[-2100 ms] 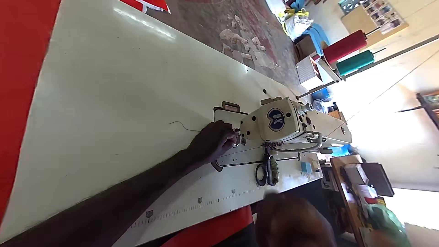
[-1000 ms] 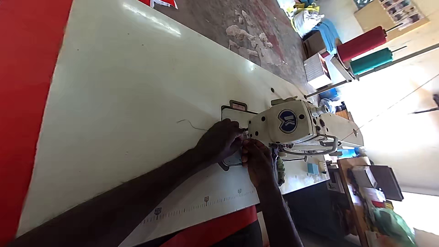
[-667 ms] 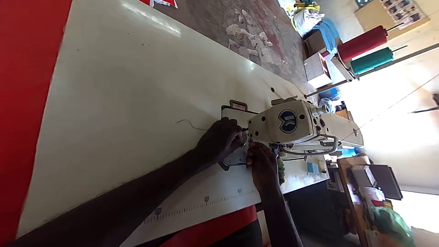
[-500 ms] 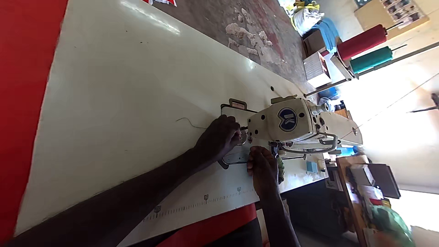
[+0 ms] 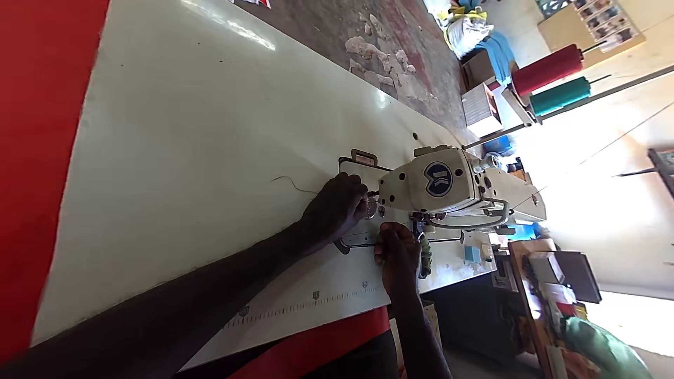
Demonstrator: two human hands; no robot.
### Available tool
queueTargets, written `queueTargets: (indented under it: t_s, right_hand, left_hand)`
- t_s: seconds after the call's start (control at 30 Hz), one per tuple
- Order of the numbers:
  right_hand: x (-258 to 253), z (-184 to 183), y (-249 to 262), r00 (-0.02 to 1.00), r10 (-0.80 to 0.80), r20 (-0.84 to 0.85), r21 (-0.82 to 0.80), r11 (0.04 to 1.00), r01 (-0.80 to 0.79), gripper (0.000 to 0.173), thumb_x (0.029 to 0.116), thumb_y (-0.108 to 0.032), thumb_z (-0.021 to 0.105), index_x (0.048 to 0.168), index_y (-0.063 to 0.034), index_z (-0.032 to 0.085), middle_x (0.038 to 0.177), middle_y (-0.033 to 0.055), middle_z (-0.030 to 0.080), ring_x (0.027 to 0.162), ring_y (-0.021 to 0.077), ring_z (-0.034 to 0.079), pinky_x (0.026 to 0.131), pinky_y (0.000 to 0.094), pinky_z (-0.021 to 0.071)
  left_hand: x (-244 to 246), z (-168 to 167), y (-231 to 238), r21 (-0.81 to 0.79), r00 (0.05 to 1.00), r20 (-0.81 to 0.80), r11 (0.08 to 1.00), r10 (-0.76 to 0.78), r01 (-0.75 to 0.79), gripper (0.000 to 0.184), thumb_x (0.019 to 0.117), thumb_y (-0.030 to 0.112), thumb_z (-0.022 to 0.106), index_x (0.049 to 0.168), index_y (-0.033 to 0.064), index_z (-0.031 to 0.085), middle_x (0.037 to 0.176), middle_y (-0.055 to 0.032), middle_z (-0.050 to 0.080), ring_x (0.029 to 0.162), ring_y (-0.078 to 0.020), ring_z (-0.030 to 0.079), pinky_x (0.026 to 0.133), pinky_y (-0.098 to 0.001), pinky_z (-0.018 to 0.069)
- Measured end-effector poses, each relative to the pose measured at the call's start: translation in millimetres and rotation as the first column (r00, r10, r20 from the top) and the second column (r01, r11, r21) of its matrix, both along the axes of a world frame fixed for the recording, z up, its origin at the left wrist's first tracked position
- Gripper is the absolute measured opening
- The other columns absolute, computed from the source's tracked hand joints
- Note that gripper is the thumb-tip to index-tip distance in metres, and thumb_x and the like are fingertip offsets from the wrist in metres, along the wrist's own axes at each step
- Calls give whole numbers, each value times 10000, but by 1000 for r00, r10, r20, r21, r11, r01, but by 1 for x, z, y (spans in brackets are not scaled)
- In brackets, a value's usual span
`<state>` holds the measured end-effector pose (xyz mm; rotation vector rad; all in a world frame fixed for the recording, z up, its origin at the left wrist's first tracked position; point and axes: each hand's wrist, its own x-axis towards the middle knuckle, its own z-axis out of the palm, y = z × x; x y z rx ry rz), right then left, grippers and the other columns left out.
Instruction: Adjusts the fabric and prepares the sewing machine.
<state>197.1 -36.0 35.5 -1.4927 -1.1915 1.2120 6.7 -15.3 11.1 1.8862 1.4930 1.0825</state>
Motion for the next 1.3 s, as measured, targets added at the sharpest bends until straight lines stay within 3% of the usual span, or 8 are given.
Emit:
queueTargets:
  t_s: [1.0, 1.13, 1.3]
  right_hand:
    - [-1, -5, -2, 1000, 9, -5, 44, 999, -9, 124, 1004, -60, 594, 977, 36, 666, 623, 106, 613, 458, 125, 571, 414, 243, 496]
    - [-1, 0, 0, 998, 43, 39, 3, 999, -43, 156, 1028, -92, 583, 1052, 26, 682, 675, 106, 623, 490, 133, 579, 432, 253, 506]
    - [1, -1, 16, 977, 169, 127, 22, 985, -173, 238, 1023, -103, 607, 1247, -36, 650, 772, 106, 656, 516, 137, 600, 442, 267, 531]
  left_hand:
    - [3, -6, 9, 1, 998, -56, 1000, -30, 30, 150, 984, 198, 632, 938, 98, 735, 956, -65, 660, 969, -256, 635, 848, -418, 538]
    - [2, -4, 8, -23, 998, -44, 999, -44, 43, 160, 998, 207, 622, 956, 103, 737, 972, -62, 659, 986, -250, 630, 872, -415, 532]
    - [2, -7, 9, 1, 997, -56, 999, -51, 52, 189, 1015, 213, 594, 976, 107, 746, 977, -68, 667, 992, -266, 633, 869, -428, 533]
